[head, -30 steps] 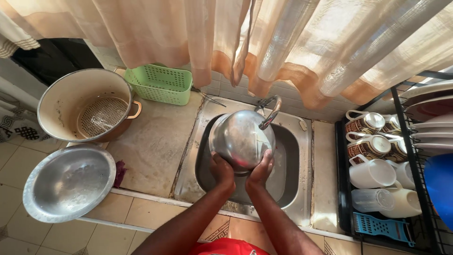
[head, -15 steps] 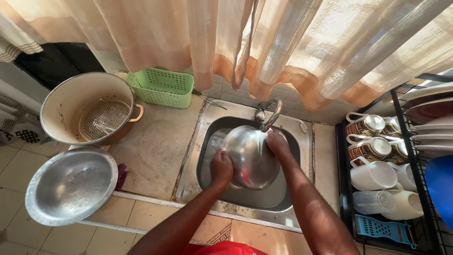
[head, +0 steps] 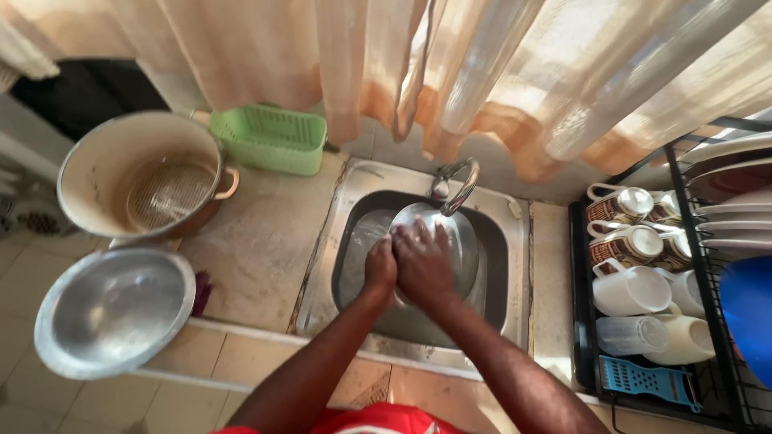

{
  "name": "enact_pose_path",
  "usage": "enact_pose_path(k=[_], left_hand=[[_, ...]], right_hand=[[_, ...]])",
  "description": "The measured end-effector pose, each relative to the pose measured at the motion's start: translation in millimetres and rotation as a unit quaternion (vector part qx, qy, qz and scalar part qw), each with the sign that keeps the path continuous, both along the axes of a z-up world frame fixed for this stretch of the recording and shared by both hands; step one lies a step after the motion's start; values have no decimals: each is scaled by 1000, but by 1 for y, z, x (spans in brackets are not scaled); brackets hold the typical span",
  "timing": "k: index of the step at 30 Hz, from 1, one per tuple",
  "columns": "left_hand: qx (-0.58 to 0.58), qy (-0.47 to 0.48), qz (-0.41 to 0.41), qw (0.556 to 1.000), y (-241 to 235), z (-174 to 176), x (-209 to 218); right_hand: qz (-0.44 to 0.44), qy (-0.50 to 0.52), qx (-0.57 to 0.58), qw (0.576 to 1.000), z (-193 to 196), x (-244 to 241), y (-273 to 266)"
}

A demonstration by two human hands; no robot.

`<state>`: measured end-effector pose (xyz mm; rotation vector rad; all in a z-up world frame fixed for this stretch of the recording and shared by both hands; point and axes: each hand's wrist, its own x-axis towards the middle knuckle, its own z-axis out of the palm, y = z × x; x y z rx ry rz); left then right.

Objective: Washing and rinsing a metal bowl in a kitchen sink

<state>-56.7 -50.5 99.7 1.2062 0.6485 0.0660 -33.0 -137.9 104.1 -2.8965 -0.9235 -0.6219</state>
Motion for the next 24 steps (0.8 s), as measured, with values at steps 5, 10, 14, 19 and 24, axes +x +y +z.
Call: enact_pose_path(k=[5,10,14,19,24], left_hand=[[-80,-10,55,995,-6,10,-3],[-92,12,149,984,-8,-34,12],[-119,91,205,967,-6,53,-6],[-181,116,192,957,-1,58,-14],[-210,146,187,949,8,13,-19]], right_hand=[[65,-162,85,981,6,-18,-6],[61,-192,87,976,-16,-29,-12],[23,-109,184,977,-53,-16,-35],[-13,-22,383,924,-64,-16,-45],[-115,148,656,731,-45,-9,-44]])
